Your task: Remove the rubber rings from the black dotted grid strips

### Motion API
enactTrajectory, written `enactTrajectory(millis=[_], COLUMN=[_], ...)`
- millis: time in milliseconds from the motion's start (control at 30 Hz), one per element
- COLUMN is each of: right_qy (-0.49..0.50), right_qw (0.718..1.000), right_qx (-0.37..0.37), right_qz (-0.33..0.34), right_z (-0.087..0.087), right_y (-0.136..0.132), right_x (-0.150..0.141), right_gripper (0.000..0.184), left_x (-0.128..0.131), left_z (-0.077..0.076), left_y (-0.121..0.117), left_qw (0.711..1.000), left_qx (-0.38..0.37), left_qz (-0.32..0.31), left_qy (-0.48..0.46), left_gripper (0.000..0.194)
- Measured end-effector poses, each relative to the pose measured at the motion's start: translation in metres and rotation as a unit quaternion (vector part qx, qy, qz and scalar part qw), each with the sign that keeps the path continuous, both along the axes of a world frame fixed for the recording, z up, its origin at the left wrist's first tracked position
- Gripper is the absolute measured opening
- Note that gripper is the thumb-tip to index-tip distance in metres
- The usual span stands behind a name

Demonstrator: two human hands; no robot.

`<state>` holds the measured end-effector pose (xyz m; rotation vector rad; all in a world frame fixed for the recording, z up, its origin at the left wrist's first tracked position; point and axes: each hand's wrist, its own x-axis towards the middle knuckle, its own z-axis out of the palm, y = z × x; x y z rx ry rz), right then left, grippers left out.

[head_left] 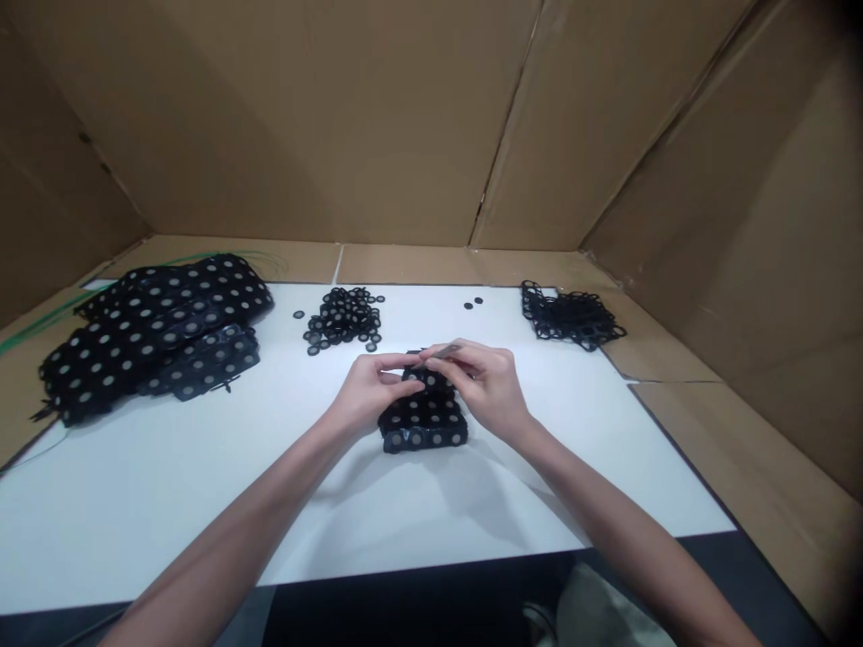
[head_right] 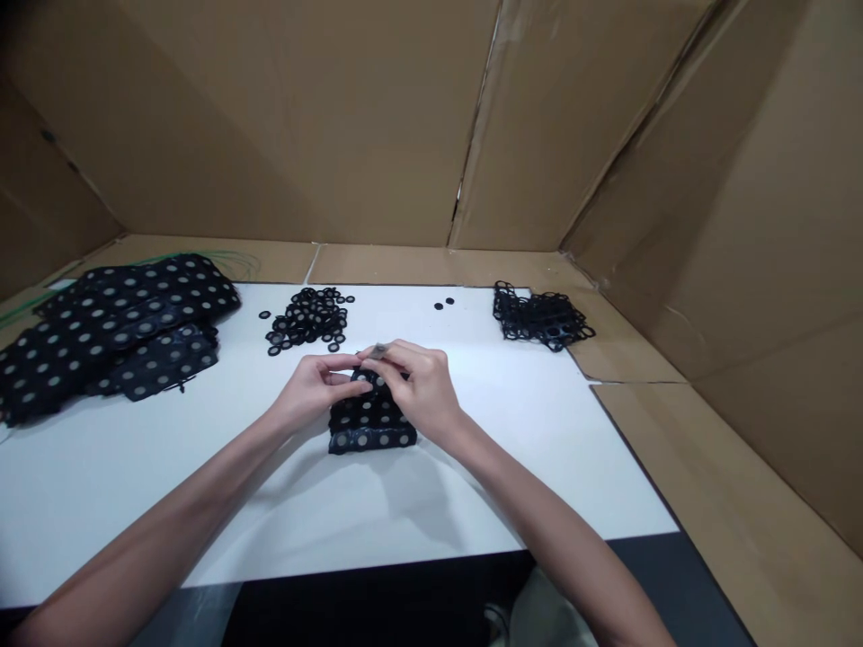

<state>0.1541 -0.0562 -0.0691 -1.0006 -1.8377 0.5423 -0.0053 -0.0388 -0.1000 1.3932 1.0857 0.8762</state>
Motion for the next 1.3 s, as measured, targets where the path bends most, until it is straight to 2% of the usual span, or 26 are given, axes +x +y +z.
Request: enactTrajectory(millis=[133, 267, 333, 633, 1000, 1300], right_qy=[0.029, 0.146, 0.172, 0.089, 0.086, 0.096], right_qw=[1.0, 0.987, 0.982, 0.993, 0.994, 0.994], right_qx=[-0.007, -0.004, 0.002, 0.029, 0.036, 0.024], right_qz=[-0.007, -0.062, -0.081, -0.066, -0.052, -0.05], right_z=[0.001, 0.005, 0.006, 0.001, -0.001, 0.0], right_y=[-0.002, -0.004, -0.005, -0.005, -0.007, -0.007], right_x=[0.001, 0.011, 0.017, 0.017, 0.013, 0.013], right_gripper=[0.014, 0.012, 0.011, 0.011, 0.012, 0.013], left_x=[0.001, 0.001, 0.001, 0.001, 0.004, 0.004], left_z=[0.002, 0.004, 0.005, 0.008, 0.005, 0.007], left_y=[0.0, -0.001, -0.002, -0.004, -0.005, -0.005], left_qw=[1.0, 1.0, 1.0, 0.999, 0.998, 0.998], left_qx=[-0.013, -0.014, -0.011, 0.045, 0.051, 0.055], left_qz=[-0.002, 0.002, 0.001, 0.013, 0.019, 0.031], left_qy=[-0.006, -0.005, -0.006, 0.009, -0.004, -0.006], left_gripper=[0.043, 0.04, 0.036, 0.023, 0.037, 0.038])
